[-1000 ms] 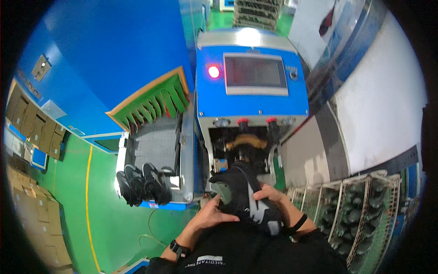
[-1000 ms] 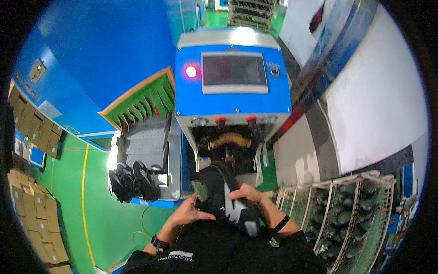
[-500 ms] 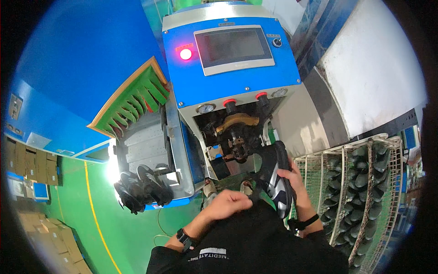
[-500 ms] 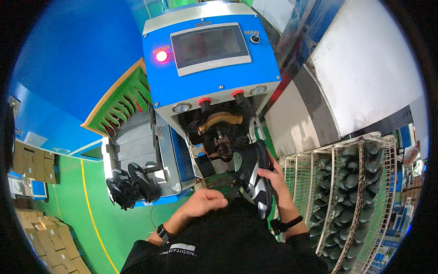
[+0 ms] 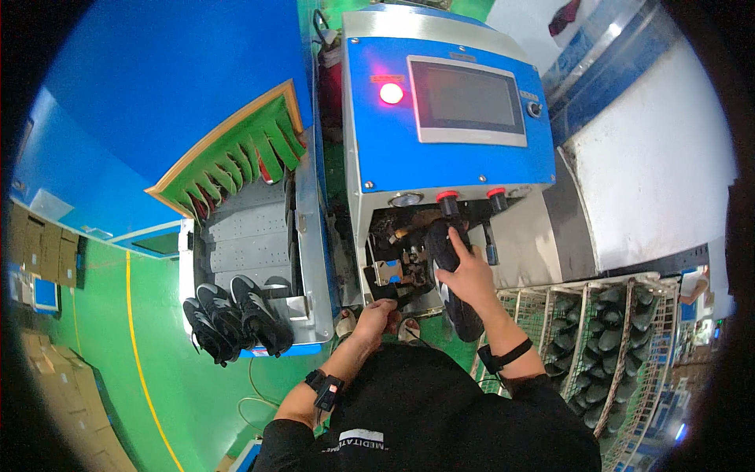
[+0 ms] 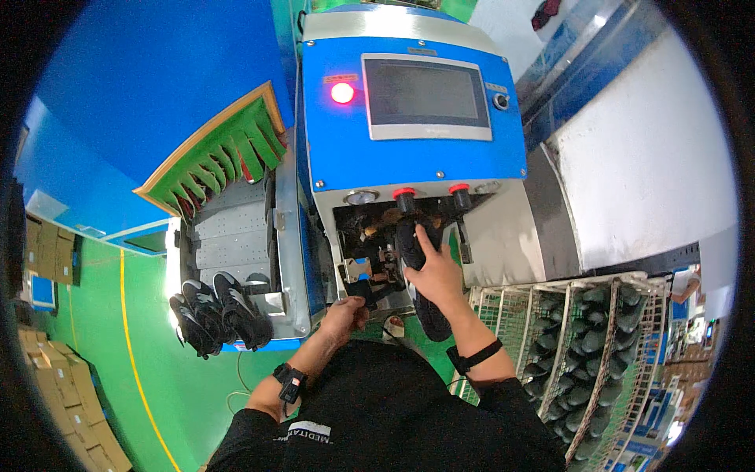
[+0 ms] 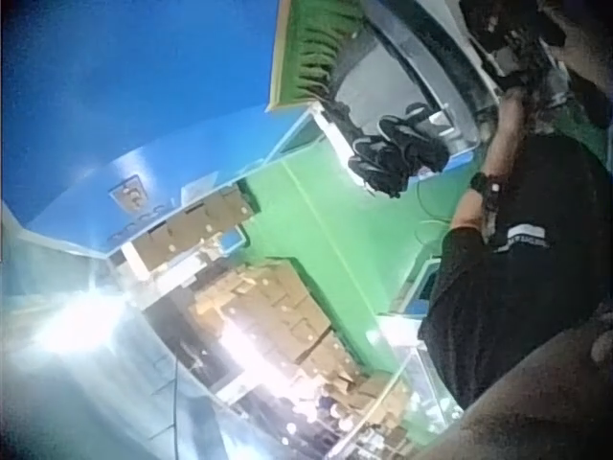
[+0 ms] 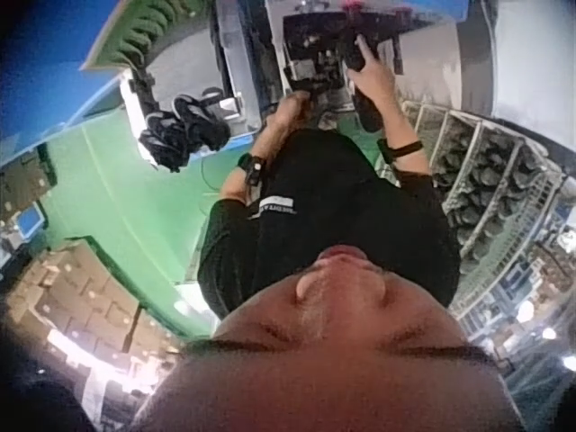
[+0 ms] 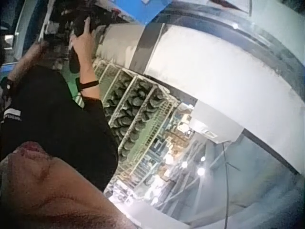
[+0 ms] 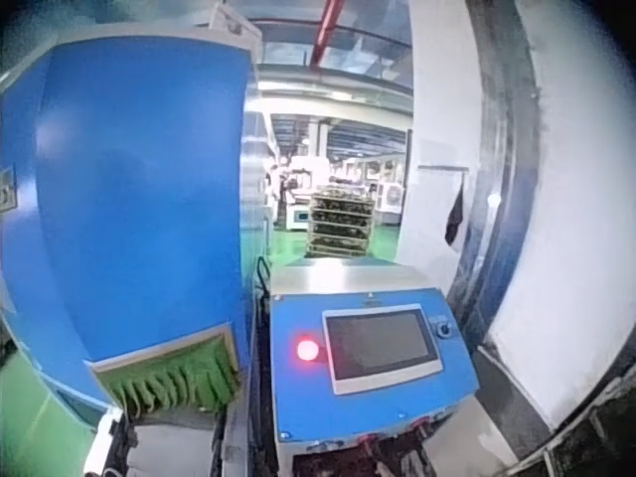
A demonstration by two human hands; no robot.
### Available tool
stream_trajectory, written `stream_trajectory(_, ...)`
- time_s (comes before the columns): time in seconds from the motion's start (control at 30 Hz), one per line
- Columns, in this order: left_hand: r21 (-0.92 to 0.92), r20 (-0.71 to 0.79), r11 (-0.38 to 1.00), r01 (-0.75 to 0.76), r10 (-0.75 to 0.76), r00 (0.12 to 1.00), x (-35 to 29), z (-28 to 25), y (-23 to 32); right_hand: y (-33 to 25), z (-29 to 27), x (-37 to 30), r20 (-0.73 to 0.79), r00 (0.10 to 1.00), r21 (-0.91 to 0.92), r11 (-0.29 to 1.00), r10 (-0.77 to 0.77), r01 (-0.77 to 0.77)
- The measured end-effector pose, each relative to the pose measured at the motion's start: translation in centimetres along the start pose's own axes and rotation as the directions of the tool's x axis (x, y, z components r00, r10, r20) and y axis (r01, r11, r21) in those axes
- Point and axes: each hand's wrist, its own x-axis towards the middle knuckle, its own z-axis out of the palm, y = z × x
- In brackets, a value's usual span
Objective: Operating a lasting machine and putting shoes onto a conveyor belt in a factory.
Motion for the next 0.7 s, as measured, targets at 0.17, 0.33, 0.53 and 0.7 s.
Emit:
stream_trajectory(0.17,-0.018,0.11,0.999,0.043,-0.041,0.993,1.9,-2.2,-0.8,-2.2,1.8,3.2,0.022,0.995,-0.187,0.979,0.093,-0.087)
stream_trajectory(0.33,-0.047,0.086,0.999,-0.009,0.013,0.996,3.0,-3.2,-0.5,-2.4,3.7,3.5,-0.128,0.987,-0.282,0.951,0.098,-0.131)
stream_trajectory(0.53,0.142,0.006,0.976,0.163,-0.166,0.986,1.6,-2.8,0.2,-2.3,4.0,1.6,-0.168,0.983,-0.159,0.983,0.068,-0.095)
stream_trajectory(0.7,0.276,0.171,0.956,0.102,-0.153,0.973,0.4,-0.9,0.8,-1.0,4.8,-1.2,-0.406,0.911,-0.152,0.988,-0.075,0.013)
